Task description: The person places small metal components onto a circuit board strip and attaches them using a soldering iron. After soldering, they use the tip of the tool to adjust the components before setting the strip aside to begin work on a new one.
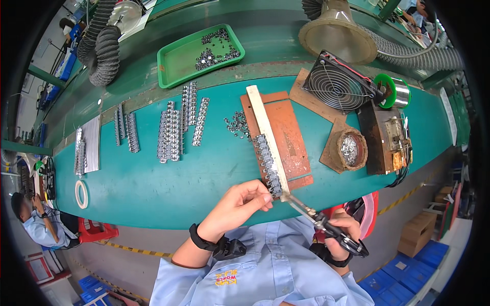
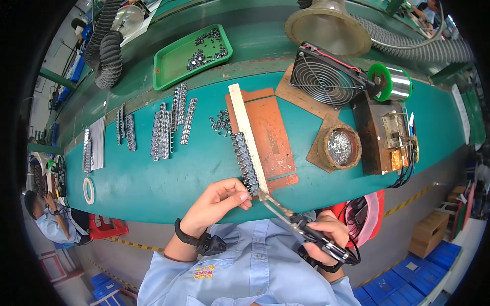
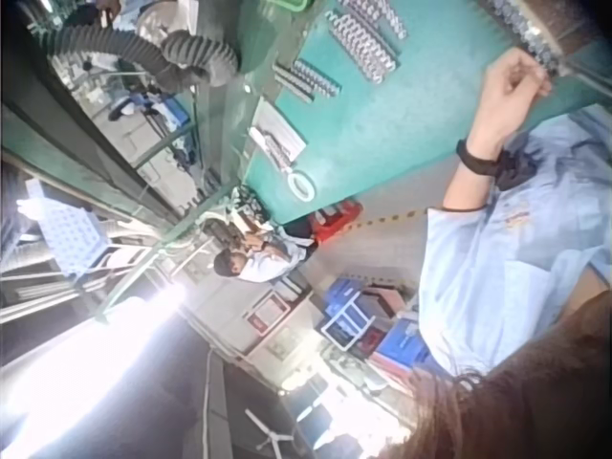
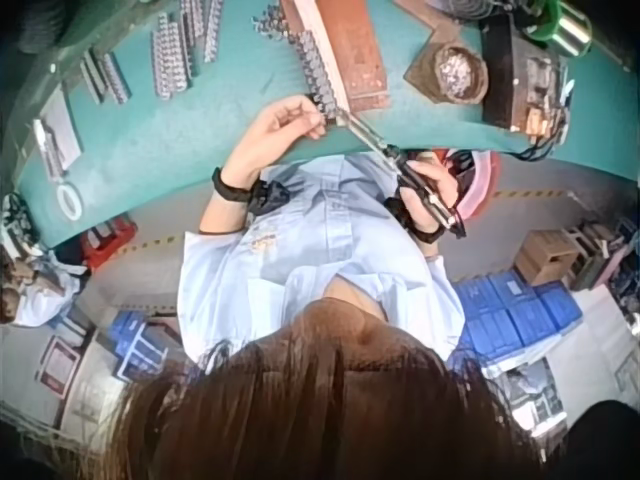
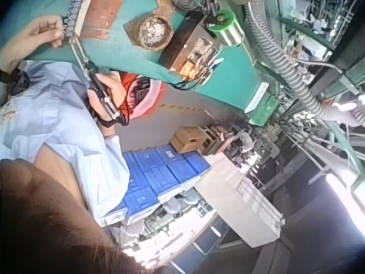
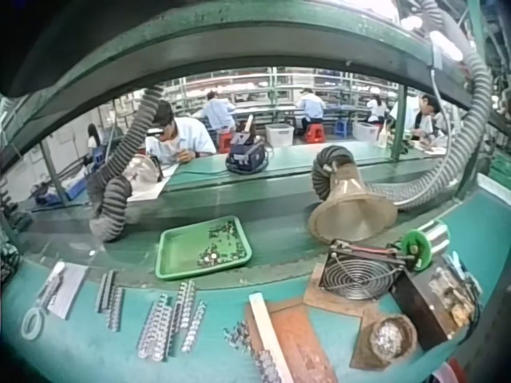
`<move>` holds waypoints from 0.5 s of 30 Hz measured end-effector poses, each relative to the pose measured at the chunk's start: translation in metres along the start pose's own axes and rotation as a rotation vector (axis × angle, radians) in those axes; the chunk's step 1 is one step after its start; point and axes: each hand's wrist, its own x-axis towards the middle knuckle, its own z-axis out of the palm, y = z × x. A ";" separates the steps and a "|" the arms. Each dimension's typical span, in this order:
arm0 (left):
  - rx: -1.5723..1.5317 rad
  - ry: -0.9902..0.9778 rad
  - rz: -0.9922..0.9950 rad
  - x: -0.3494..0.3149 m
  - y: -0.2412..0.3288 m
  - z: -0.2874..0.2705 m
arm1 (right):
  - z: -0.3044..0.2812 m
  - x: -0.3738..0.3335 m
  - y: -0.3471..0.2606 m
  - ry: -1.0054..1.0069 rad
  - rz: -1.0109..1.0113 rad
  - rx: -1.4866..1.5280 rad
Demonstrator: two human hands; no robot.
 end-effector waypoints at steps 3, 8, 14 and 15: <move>0.008 -0.002 -0.001 0.001 0.000 0.000 | 0.007 -0.011 0.002 0.436 0.036 0.085; 0.005 -0.001 0.006 0.001 -0.002 -0.001 | 0.005 -0.012 0.014 0.591 0.088 -0.441; 0.013 -0.002 0.024 0.001 -0.003 0.000 | 0.012 0.005 0.003 0.514 0.240 -0.346; 0.017 0.001 0.030 0.001 -0.003 0.000 | 0.016 0.009 0.003 0.515 0.212 -0.294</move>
